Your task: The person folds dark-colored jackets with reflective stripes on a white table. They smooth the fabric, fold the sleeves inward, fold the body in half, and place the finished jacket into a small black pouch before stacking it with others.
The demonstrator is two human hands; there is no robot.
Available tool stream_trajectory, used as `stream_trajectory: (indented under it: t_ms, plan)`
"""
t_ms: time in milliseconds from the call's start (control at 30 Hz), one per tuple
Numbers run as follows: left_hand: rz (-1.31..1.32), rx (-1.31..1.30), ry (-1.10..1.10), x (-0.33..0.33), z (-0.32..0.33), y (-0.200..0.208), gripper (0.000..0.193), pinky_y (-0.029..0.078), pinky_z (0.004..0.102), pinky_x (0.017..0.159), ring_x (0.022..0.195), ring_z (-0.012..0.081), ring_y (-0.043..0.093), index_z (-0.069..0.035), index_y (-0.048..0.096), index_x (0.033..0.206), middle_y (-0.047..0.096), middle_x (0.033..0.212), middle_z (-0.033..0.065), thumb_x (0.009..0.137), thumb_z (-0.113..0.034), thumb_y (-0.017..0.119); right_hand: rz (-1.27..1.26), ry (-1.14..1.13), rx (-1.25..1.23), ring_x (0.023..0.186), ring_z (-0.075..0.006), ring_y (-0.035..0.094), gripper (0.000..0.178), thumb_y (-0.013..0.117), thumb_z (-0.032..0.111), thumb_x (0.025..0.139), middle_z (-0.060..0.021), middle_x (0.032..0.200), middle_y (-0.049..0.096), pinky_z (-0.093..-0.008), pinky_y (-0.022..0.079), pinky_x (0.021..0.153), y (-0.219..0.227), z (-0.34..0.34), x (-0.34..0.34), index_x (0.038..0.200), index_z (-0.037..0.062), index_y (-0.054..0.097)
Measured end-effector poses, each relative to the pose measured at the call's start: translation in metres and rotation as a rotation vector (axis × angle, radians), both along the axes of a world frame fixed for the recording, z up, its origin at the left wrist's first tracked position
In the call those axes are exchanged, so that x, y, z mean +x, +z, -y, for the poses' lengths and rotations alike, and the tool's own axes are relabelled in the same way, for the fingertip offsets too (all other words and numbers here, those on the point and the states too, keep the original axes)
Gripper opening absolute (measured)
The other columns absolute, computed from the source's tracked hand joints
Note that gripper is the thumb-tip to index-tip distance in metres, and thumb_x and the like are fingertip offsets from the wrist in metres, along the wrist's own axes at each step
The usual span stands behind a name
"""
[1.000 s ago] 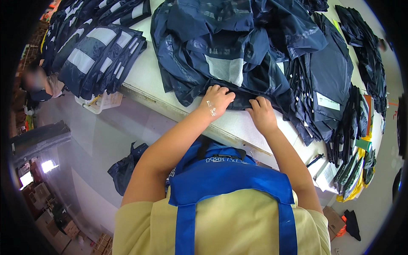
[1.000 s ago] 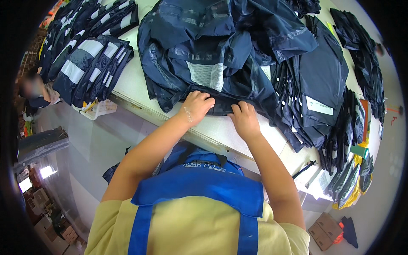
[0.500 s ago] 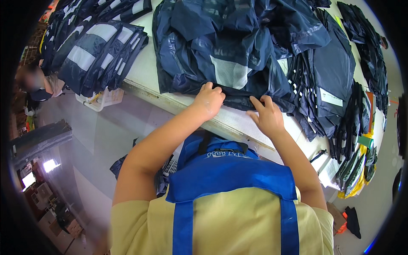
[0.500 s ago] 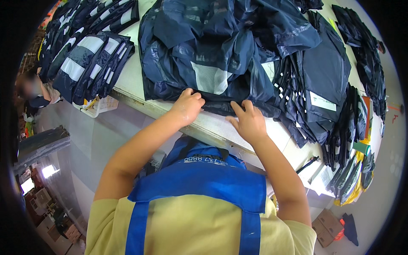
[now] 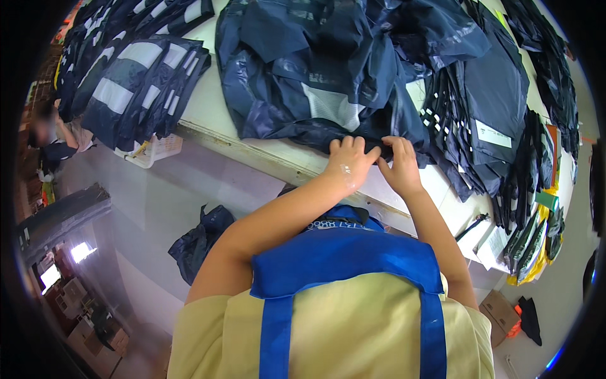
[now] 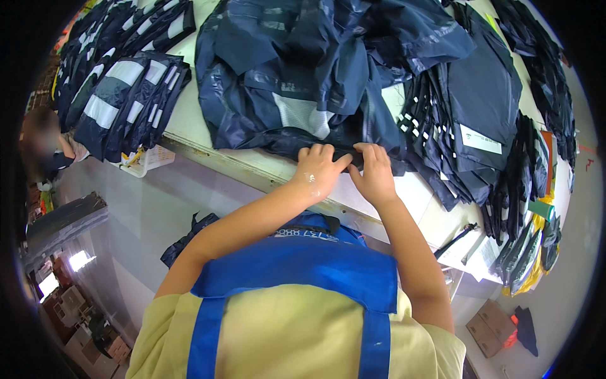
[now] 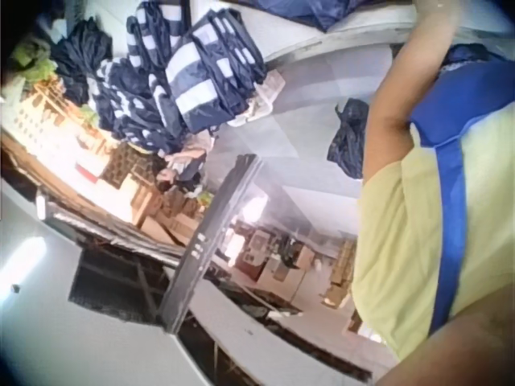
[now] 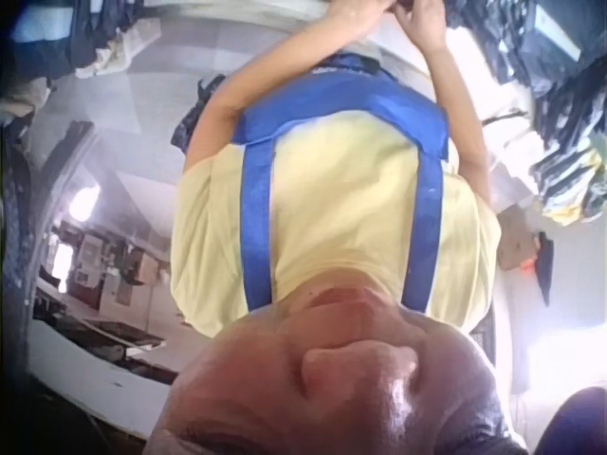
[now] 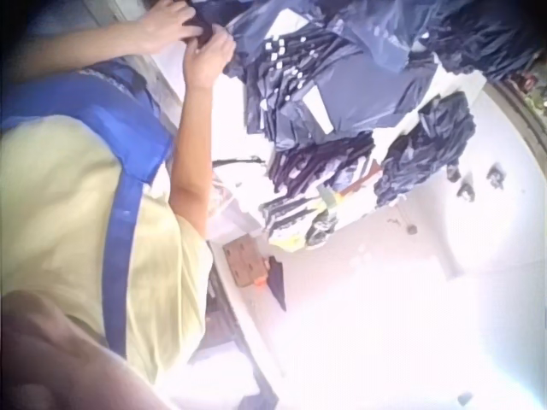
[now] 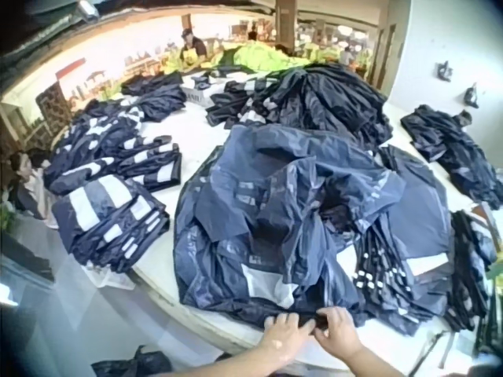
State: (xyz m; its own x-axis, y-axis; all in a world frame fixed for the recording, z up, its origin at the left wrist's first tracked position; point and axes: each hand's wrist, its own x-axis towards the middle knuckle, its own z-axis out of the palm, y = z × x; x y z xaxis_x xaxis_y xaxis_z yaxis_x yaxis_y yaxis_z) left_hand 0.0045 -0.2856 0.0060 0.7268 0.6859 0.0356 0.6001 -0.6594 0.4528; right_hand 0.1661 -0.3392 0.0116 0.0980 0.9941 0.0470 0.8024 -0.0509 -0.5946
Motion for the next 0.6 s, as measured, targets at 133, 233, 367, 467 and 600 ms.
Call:
stream_trajectory:
  t_ms: [133, 233, 367, 467, 600]
  plan:
    - [-0.117, -0.015, -0.022, 0.004, 0.0, 0.006, 0.012, 0.034, 0.0449, 0.076, 0.096, 0.0268, 0.049, -0.017, 0.07, 0.086, 0.053, 0.1, 0.0064, 0.08, -0.018, 0.059, 0.124, -0.079, -0.044, 0.108, -0.0289, 0.05, 0.047, 0.071, 0.011, 0.069, -0.0103, 0.103, 0.061, -0.045, 0.038, 0.093, 0.004, 0.023, 0.005, 0.113, 0.0056, 0.056]
    - [-0.201, 0.051, -0.08, 0.013, 0.0, -0.001, 0.011, 0.034, 0.0445, 0.076, 0.093, 0.0255, 0.05, -0.016, 0.069, 0.085, 0.056, 0.095, 0.0042, 0.078, -0.015, 0.06, 0.096, 0.02, -0.266, 0.106, -0.0285, 0.051, 0.038, 0.069, 0.009, 0.069, -0.0076, 0.1, 0.062, -0.0436, 0.039, 0.092, 0.005, 0.026, 0.015, 0.107, 0.0084, 0.061]
    - [-0.09, -0.013, -0.024, 0.019, 0.007, -0.014, 0.01, 0.033, 0.0457, 0.079, 0.097, 0.0259, 0.053, -0.014, 0.068, 0.084, 0.062, 0.089, 0.0023, 0.077, -0.013, 0.06, 0.017, 0.075, -0.288, 0.095, -0.0303, 0.055, 0.025, 0.068, 0.01, 0.071, -0.0089, 0.087, 0.064, -0.0395, 0.043, 0.086, -0.008, 0.024, 0.031, 0.096, 0.0087, 0.066]
    - [-0.039, -0.081, -0.027, 0.016, 0.012, -0.006, 0.011, 0.031, 0.047, 0.085, 0.11, 0.0296, 0.053, -0.013, 0.068, 0.087, 0.066, 0.09, 0.0029, 0.08, -0.019, 0.062, -0.204, -0.034, -0.453, 0.086, -0.0277, 0.061, 0.021, 0.069, 0.014, 0.077, -0.0124, 0.089, 0.066, -0.0347, 0.047, 0.078, 0.006, 0.021, 0.031, 0.095, 0.0031, 0.065]
    - [-0.047, -0.403, 0.039, 0.014, 0.008, 0.016, 0.023, 0.028, 0.0479, 0.091, 0.124, 0.0329, 0.048, -0.012, 0.07, 0.086, 0.068, 0.091, 0.0078, 0.08, -0.033, 0.067, -0.5, -0.066, -0.486, 0.083, -0.022, 0.064, 0.022, 0.067, 0.01, 0.081, -0.0142, 0.093, 0.067, -0.031, 0.049, 0.074, 0.017, 0.027, 0.026, 0.1, -0.0006, 0.063]
